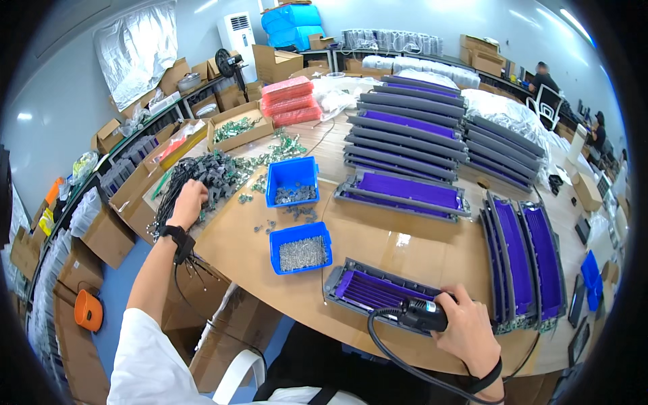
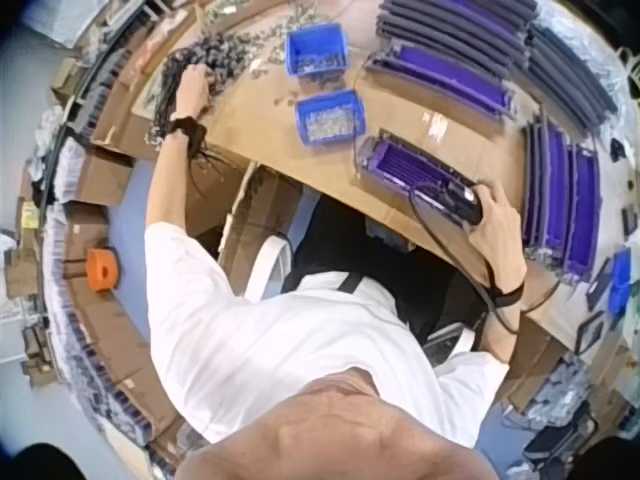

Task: The person assembles electronic components on a workbench, using a screwdriver to tighten screws and a power drill to secure parts into a purple and gray housing. The person handles small metal fasteners and wires, working on multiple similar units arranged on the table.

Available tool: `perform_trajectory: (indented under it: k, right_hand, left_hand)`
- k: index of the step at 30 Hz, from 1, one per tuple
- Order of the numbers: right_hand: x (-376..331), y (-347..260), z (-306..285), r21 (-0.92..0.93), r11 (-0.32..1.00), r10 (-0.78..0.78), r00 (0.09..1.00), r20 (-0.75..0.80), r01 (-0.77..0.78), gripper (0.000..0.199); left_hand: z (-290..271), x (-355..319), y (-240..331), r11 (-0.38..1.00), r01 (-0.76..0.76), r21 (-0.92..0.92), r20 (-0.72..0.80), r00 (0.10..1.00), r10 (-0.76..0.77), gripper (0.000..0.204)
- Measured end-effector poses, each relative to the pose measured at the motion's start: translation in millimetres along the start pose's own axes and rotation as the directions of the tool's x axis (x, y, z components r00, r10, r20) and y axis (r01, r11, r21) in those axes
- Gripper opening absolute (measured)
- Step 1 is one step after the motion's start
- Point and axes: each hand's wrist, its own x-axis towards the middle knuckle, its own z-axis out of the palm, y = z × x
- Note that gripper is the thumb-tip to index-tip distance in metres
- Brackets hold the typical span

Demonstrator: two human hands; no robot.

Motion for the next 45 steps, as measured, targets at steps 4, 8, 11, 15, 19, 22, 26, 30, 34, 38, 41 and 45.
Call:
perform_trajectory:
  k: [4,8,11,15,19,22,26,30,34,38,41,45]
  right_hand:
    - [3,-3,9,0.003,0.999,-0.047,0.999,0.015,0.047,0.045]
    - [1,1,6,-0.027,0.999,-0.025,0.998,0.057,0.026,0.045]
    - [4,7,3,-0.014,0.999,-0.032,0.997,0.074,0.033,0.044]
    - [10,14,6,0.029,0.997,-0.07,0.985,0.159,0.066,0.048]
    - [7,13,-2,0.054,0.995,-0.093,0.982,0.164,0.085,0.046]
    - [6,15,-10,0.083,0.992,-0.111,0.979,0.172,0.098,0.044]
    - [24,-13,-34,0.186,0.977,-0.12,0.99,0.08,0.104,0.046]
    - [55,-57,-35,0.425,0.897,-0.104,0.993,-0.059,0.119,0.04]
    - [85,-68,-7,0.477,0.845,-0.231,0.969,-0.085,0.243,0.039]
    - [103,-70,13,0.443,0.855,-0.274,0.96,-0.054,0.269,0.038]
    - [110,-68,21,0.435,0.856,-0.274,0.959,-0.079,0.28,0.038]
    - [119,-70,17,0.453,0.867,-0.213,0.976,-0.04,0.208,0.043]
  left_hand:
    - [-49,18,24,0.738,0.062,-0.672,-0.139,0.968,-0.208,0.011]
    - [-131,34,119,0.463,-0.15,-0.873,-0.266,0.943,-0.198,0.013]
    - [-183,16,164,0.478,-0.223,-0.849,-0.346,0.92,-0.186,0.013]
    - [-219,-35,193,0.498,-0.024,-0.867,-0.185,0.943,-0.277,0.035]
    - [-213,-79,216,0.381,0.364,-0.85,0.332,0.931,-0.15,0.04]
    - [-171,-106,234,0.177,0.53,-0.829,0.53,0.847,-0.053,0.032]
    - [-127,-119,261,0.018,0.604,-0.797,0.603,0.793,0.085,0.026]
    - [-85,-105,303,-0.06,0.524,-0.85,0.514,0.849,0.127,0.023]
    - [-54,-93,327,-0.109,0.49,-0.865,0.478,0.87,0.117,0.02]
    - [-53,-91,337,-0.215,0.485,-0.847,0.474,0.874,0.105,0.017]
    - [-40,-96,330,-0.076,0.425,-0.902,0.42,0.904,0.072,0.021]
    - [-36,-91,313,0.443,-0.052,-0.895,-0.027,0.998,0.063,0.022]
